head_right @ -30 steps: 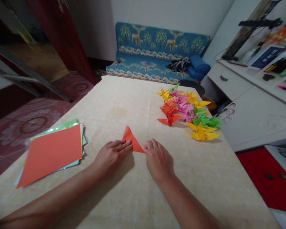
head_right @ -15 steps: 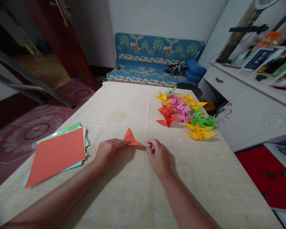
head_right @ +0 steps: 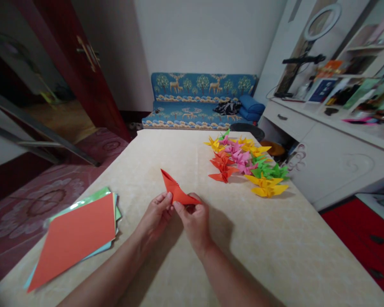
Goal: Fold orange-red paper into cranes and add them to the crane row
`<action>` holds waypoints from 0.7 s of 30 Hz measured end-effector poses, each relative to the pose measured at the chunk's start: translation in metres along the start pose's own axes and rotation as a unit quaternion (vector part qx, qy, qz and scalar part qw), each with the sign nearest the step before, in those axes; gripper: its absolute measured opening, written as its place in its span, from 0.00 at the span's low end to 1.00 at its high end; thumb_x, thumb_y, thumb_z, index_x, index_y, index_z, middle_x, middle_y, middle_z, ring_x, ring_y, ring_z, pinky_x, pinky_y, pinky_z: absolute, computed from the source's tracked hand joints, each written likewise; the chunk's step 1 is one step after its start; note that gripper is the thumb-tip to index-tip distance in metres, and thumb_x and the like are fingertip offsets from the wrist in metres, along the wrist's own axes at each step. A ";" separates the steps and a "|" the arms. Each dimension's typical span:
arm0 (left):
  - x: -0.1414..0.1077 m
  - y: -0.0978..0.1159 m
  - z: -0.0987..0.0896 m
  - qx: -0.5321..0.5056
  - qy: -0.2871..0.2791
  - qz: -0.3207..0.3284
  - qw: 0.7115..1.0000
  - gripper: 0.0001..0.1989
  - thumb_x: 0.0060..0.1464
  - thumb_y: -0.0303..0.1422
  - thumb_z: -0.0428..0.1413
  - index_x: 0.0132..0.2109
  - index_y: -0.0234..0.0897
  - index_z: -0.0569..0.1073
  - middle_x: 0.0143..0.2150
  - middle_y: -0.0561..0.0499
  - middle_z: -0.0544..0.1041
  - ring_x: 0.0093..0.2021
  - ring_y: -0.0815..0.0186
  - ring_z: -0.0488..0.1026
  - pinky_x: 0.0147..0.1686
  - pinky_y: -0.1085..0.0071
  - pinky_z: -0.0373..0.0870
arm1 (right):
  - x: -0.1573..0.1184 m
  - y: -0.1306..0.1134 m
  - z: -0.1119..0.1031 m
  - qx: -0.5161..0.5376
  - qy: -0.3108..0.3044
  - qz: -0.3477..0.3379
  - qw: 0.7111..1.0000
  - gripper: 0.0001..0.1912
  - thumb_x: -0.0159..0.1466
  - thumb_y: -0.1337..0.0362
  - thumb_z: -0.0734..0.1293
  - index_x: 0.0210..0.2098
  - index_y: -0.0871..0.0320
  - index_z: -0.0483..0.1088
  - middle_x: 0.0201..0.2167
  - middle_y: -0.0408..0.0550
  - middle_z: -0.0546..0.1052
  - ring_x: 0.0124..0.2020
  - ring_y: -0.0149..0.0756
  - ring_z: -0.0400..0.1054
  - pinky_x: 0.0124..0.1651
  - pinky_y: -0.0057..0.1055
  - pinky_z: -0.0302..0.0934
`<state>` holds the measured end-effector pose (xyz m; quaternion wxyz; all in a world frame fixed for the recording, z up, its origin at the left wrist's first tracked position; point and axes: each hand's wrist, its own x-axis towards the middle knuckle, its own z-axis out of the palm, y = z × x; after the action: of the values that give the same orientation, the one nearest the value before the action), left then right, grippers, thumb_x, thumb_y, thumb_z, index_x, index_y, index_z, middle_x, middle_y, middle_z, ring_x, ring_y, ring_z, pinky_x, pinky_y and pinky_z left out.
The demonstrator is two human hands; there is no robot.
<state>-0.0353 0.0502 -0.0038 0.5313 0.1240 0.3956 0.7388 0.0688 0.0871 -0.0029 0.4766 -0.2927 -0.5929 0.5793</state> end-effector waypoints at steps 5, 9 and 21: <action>-0.002 -0.019 0.004 -0.039 0.025 0.022 0.999 0.20 0.44 0.43 0.65 0.25 0.32 0.67 0.18 0.58 0.64 0.19 0.76 0.60 0.20 0.79 0.58 | -0.016 0.004 0.010 -0.071 -0.025 -0.055 0.996 0.08 0.59 0.64 0.68 0.25 0.58 0.67 0.22 0.41 0.69 0.25 0.30 0.62 0.30 0.26 0.58; -0.005 -0.018 0.004 -0.014 0.045 0.034 0.998 0.24 0.46 0.48 0.61 0.22 0.35 0.61 0.16 0.60 0.58 0.17 0.77 0.55 0.18 0.78 0.53 | -0.022 0.002 0.012 -0.085 -0.061 -0.088 0.991 0.07 0.58 0.68 0.67 0.24 0.58 0.65 0.23 0.41 0.67 0.25 0.30 0.61 0.31 0.27 0.57; -0.011 -0.004 -0.005 -0.051 -0.094 -0.167 0.980 0.17 0.46 0.33 0.63 0.22 0.34 0.61 0.15 0.62 0.50 0.15 0.79 0.46 0.15 0.81 0.45 | -0.005 -0.004 -0.014 0.070 -0.064 0.023 0.995 0.18 0.57 0.64 0.70 0.48 0.54 0.69 0.38 0.46 0.73 0.39 0.35 0.68 0.40 0.29 0.63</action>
<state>-0.0312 0.0389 -0.0077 0.6877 0.0975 0.3208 0.6439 0.0844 0.0875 -0.0015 0.4435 -0.2351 -0.5733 0.6476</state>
